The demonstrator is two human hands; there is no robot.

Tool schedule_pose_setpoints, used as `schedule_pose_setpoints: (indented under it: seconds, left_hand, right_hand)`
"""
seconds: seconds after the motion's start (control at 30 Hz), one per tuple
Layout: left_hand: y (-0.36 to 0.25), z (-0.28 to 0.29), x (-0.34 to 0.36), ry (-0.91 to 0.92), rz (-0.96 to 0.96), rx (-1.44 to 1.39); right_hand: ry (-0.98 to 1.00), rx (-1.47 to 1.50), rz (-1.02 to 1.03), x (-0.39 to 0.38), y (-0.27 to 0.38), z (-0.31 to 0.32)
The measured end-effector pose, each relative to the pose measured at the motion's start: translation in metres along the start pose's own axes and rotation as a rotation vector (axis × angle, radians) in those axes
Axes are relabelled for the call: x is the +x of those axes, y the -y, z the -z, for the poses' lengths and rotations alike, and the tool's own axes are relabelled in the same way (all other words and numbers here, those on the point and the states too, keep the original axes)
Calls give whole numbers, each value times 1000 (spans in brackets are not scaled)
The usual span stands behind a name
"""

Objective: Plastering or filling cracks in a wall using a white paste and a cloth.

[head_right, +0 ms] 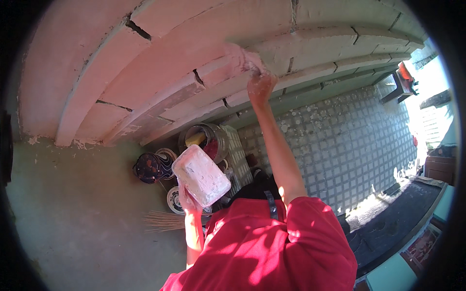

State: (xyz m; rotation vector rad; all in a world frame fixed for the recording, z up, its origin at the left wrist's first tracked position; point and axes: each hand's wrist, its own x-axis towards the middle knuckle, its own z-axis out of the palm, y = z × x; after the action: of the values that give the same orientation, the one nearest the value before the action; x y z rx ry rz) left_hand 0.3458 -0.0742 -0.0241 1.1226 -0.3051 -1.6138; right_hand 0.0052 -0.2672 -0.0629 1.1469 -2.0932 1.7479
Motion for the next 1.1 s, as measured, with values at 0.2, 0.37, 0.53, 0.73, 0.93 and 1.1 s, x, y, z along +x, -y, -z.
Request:
schedule_pose_setpoints:
  seconds: [0.2,0.37,0.53,0.73,0.93,1.1]
  left_hand:
    - [-4,15,-4,-42,-24,-22]
    - [1,10,0,3,3,-23]
    - [-1,11,-1,17,-7,-15]
    - [-1,4,-6,-44,-26,16]
    - [-2,4,-7,-26,-18,22]
    - [-5,3,-9,-26,-14,-2]
  right_hand:
    - [-201,450,-73,21,42,40]
    - [193,481,206,-12,73,10]
    - [-68,84,88,-4,32,17]
    - [-186,468,51,-22,26,20]
    - [75,241,51,-28,18,-1]
    - [-215,122,45,8,8,40]
